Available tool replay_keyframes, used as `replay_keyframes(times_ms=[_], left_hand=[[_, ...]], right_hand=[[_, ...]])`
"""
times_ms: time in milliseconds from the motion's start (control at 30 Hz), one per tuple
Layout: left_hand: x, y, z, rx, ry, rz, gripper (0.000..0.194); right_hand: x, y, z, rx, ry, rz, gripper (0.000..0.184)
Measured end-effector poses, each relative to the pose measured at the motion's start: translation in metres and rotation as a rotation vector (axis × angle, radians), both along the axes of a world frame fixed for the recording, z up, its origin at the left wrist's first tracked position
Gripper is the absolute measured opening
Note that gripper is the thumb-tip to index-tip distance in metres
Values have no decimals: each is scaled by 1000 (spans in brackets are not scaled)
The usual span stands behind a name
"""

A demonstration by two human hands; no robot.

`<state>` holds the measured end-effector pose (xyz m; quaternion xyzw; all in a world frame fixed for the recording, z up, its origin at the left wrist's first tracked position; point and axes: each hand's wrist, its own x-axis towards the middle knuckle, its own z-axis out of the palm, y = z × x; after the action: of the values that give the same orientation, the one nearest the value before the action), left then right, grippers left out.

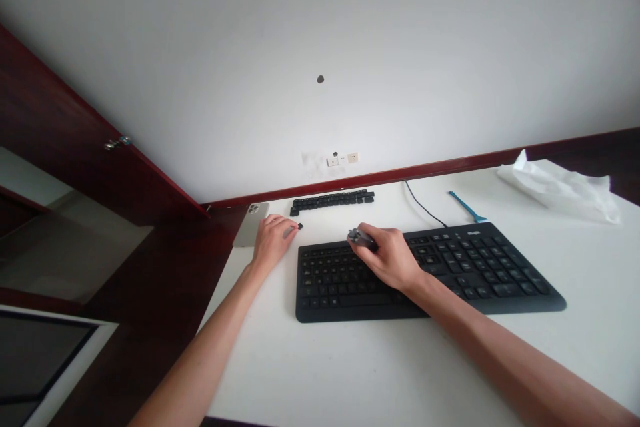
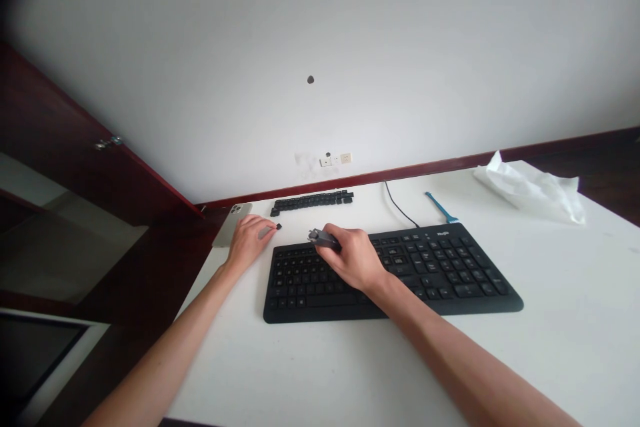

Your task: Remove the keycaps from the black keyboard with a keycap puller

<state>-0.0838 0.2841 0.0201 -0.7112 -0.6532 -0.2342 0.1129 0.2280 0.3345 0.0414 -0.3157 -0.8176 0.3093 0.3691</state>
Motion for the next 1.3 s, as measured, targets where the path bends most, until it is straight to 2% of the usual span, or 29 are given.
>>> replay_keyframes(times_ms=[367, 567, 767, 967, 1133, 1300], left_hand=[[2, 3, -3, -35, 62, -82, 12], [7, 20, 6, -41, 146, -76, 7], [5, 40, 18, -41, 179, -62, 10], [4, 51, 17, -27, 167, -36, 8], [2, 53, 18, -21, 172, -6, 8], [14, 42, 29, 14, 81, 0, 1]], right_hand=[[-1, 0, 4, -24, -4, 11, 32], [-1, -1, 4, -21, -5, 10, 32], [-1, 0, 4, -18, -22, 23, 33], [-1, 1, 6, -16, -25, 13, 33], [0, 0, 5, -14, -25, 18, 33], [1, 1, 7, -12, 3, -5, 33]])
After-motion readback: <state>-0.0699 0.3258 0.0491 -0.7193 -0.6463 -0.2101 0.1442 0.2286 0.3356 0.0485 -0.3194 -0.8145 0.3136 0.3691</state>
